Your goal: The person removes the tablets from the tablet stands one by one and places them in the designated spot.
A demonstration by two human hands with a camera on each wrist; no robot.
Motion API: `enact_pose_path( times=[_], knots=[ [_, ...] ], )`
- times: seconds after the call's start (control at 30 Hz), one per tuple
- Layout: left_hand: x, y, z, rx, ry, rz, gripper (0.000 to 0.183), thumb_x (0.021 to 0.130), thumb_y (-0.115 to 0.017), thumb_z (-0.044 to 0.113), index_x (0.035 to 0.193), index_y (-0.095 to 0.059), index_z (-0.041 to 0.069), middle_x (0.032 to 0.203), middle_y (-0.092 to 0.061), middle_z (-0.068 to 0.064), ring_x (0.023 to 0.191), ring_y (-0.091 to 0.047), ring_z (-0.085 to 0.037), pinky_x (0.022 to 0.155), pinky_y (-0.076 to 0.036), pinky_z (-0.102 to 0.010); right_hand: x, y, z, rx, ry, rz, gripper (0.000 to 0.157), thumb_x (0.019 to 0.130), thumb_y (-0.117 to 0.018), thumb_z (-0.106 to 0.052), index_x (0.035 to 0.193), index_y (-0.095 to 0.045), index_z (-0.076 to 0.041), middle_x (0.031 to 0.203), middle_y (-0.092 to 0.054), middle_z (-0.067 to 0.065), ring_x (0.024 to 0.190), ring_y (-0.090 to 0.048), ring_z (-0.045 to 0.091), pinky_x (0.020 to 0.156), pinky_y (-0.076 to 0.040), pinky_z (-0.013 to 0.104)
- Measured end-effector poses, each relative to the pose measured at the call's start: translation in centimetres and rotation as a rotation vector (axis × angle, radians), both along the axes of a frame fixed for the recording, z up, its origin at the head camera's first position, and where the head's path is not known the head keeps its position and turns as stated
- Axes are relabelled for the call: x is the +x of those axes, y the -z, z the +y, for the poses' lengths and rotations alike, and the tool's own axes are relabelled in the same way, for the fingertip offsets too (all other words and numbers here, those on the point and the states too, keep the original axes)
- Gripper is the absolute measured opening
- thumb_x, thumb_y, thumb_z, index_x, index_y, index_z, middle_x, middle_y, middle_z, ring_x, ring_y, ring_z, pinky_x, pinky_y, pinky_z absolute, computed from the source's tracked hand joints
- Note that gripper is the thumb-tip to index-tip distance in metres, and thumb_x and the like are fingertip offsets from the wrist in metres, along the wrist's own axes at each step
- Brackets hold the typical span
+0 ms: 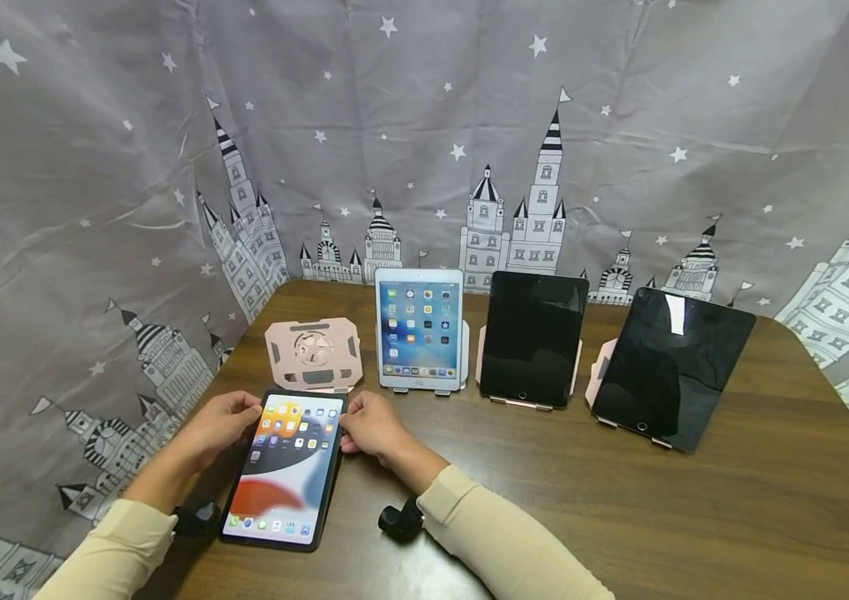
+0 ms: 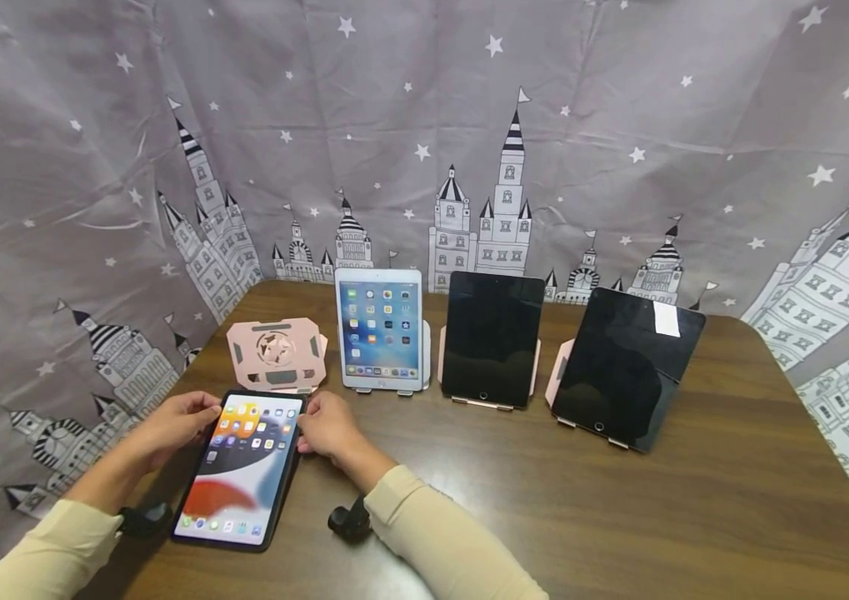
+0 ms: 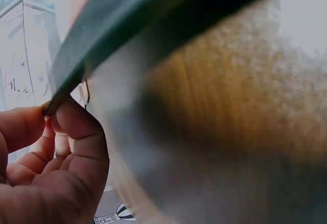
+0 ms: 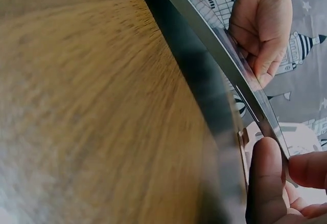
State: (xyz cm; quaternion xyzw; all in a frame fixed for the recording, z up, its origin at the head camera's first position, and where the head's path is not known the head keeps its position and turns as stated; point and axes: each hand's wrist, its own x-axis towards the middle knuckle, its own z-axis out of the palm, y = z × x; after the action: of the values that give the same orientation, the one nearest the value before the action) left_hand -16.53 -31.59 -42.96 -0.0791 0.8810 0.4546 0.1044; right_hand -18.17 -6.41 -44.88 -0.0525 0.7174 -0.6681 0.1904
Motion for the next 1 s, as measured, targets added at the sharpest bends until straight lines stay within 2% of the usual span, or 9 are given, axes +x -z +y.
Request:
enact_pose_path(
  times=[0.17,0.4,0.67,1.0],
  knots=[
    [-0.3,0.5,0.0,-0.034,-0.006,-0.048,0.026,0.103,-0.048,0.010,0.117,-0.053,-0.011,0.107,-0.060,-0.024,0.091,-0.056,-0.030,0.071,-0.052,-0.036,0.0,0.3,0.2,0.001,-0.013,-0.038,0.018,0.094,-0.059,0.005,0.082,-0.049,-0.002,0.060,-0.052,0.004,0.045,-0.052,0.008,0.044,-0.049,0.019],
    [-0.5,0.7,0.0,-0.066,0.000,-0.067,0.027,0.103,-0.047,0.010,0.117,-0.054,-0.012,0.107,-0.061,-0.024,0.090,-0.056,-0.031,0.072,-0.054,-0.039,-0.4,0.3,0.2,0.105,-0.037,-0.017,0.019,0.094,-0.061,0.003,0.080,-0.051,-0.004,0.060,-0.056,0.005,0.045,-0.054,0.007,0.042,-0.046,0.016],
    [-0.9,0.5,0.0,-0.097,0.062,-0.066,0.024,0.102,-0.048,0.007,0.110,-0.056,-0.013,0.100,-0.062,-0.021,0.087,-0.057,-0.028,0.074,-0.055,-0.041,-0.6,-0.1,0.3,0.195,-0.059,-0.012,0.023,0.093,-0.063,0.002,0.074,-0.052,-0.005,0.057,-0.062,0.010,0.044,-0.055,0.007,0.041,-0.044,0.016],
    [-1.5,0.1,-0.5,-0.093,0.153,-0.186,0.010,0.099,-0.051,0.004,0.099,-0.055,-0.005,0.093,-0.059,-0.012,0.085,-0.056,-0.024,0.071,-0.051,-0.034,-0.5,-0.1,0.5,0.250,-0.088,0.047,0.027,0.090,-0.063,0.004,0.067,-0.052,-0.006,0.053,-0.062,0.010,0.041,-0.054,0.007,0.041,-0.046,0.018]
  ],
)
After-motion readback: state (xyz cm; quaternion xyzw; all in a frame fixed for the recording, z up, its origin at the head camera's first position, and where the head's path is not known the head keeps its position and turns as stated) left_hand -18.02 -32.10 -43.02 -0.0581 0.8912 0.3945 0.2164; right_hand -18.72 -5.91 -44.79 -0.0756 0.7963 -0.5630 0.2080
